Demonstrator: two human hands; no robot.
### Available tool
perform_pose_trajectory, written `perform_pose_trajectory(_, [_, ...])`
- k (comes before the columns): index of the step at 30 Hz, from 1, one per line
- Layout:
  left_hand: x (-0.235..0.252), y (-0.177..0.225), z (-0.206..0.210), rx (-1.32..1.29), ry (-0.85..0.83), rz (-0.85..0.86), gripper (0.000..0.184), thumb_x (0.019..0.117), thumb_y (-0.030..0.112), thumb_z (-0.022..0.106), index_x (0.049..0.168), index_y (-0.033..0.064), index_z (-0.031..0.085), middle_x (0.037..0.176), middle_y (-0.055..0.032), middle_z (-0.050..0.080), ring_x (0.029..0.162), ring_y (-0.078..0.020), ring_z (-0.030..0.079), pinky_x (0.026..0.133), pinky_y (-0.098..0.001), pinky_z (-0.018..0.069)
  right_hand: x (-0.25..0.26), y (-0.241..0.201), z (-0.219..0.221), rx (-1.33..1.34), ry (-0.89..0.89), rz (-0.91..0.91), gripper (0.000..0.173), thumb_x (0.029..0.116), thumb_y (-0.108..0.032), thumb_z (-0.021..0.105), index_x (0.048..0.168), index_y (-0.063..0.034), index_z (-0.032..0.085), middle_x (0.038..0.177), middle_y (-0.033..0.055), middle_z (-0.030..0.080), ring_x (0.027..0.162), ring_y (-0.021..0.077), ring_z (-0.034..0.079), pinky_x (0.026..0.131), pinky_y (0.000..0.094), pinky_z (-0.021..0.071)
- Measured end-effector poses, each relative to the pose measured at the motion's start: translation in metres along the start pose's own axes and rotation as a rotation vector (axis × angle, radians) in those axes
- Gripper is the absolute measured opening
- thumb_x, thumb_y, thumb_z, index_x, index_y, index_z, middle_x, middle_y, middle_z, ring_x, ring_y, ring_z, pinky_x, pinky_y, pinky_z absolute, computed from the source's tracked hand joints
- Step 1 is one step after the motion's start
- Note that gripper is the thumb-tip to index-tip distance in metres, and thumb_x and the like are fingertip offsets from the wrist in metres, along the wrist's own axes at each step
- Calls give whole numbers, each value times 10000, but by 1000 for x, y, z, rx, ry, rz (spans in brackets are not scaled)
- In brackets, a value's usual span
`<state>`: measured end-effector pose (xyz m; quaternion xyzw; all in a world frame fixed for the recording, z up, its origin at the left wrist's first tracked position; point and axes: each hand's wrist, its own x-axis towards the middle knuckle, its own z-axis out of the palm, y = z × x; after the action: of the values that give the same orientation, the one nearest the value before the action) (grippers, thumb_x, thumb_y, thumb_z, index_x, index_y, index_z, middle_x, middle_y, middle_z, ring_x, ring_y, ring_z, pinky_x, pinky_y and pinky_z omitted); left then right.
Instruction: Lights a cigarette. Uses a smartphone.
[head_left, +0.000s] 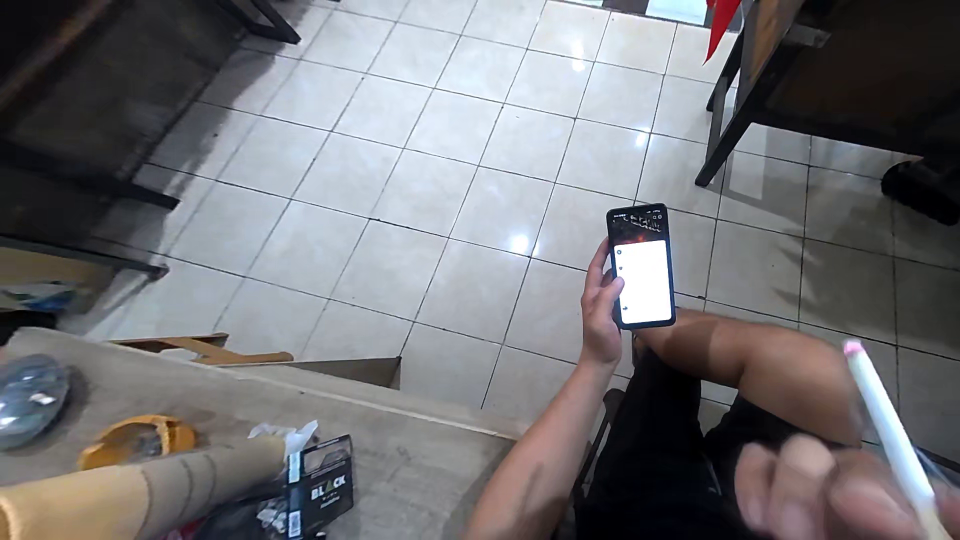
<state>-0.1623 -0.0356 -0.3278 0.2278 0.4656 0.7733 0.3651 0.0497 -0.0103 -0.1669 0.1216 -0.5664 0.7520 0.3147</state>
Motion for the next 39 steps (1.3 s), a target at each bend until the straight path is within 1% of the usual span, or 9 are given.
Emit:
perform_pose_trajectory(3, [-1,1,1,-13,-6,7,556,1050,311,357,1604,305,303,1477,-108,529,1214,-267,617,930,-494,560,16,28,-32,-229,53,-75,603,994,-645,473,1459,-269,550,1322,-21,677,1154,161,666,965,336,572])
perform_pose_trajectory(6, [0,0,-1,-13,5,-20,557,1041,315,363,1596,316,317,1446,-106,552,1174,-263,633,914,-487,564,44,44,-70,-439,86,-114,389,986,-424,670,1336,-258,630,1223,-69,694,1100,104,669,946,292,581])
perform_pose_trajectory(10, [1,-2,-2,-1,-11,-15,576,1031,344,384,1602,319,308,1488,-92,519,1215,-263,610,936,-498,551,79,52,-108,-702,150,-112,293,968,-204,726,1247,-151,653,1134,-26,712,1024,121,684,901,299,591])
perform_pose_trajectory(13, [0,-2,-1,-13,-10,-8,580,1025,340,384,1599,307,311,1444,-108,552,1183,-256,625,932,-489,553,91,61,-131,-787,185,-32,321,970,-104,704,1276,-49,623,1130,43,708,973,149,694,853,304,607])
perform_pose_trajectory(16, [0,-3,-1,-17,-21,-12,589,1020,317,365,1604,304,295,1409,-132,577,1159,-269,639,928,-493,554,85,78,-148,-792,278,67,297,991,-111,681,1282,-72,634,1101,28,705,916,119,681,812,265,598])
perform_pose_trajectory(23, [0,-2,1,-44,-67,-44,596,1025,365,378,1610,316,275,1466,-117,534,1191,-268,625,918,-495,560,53,112,-155,-632,462,273,287,1008,-185,672,1281,-101,640,1173,31,692,984,152,676,870,306,588])
perform_pose_trajectory(26, [-1,-2,3,-76,-95,-55,608,1016,364,389,1611,310,275,1487,-115,518,1232,-276,604,958,-512,540,49,113,-150,-593,467,325,360,1038,-232,623,1379,-124,583,1292,42,669,1116,206,668,936,366,581])
perform_pose_trajectory(30, [-2,-2,3,-91,-142,-59,622,1016,367,390,1620,306,251,1496,-127,505,1245,-282,593,964,-513,536,43,118,-148,-454,399,389,510,1038,-242,554,1529,-189,428,1515,25,519,1280,258,590,994,444,558])
perform_pose_trajectory(39, [-3,-1,3,-109,-184,-51,637,1020,362,369,1635,300,214,1509,-118,494,1245,-263,596,967,-494,541,43,113,-142,-331,348,427,593,1039,-206,467,1602,-266,292,1621,33,359,1209,277,634,824,452,631])
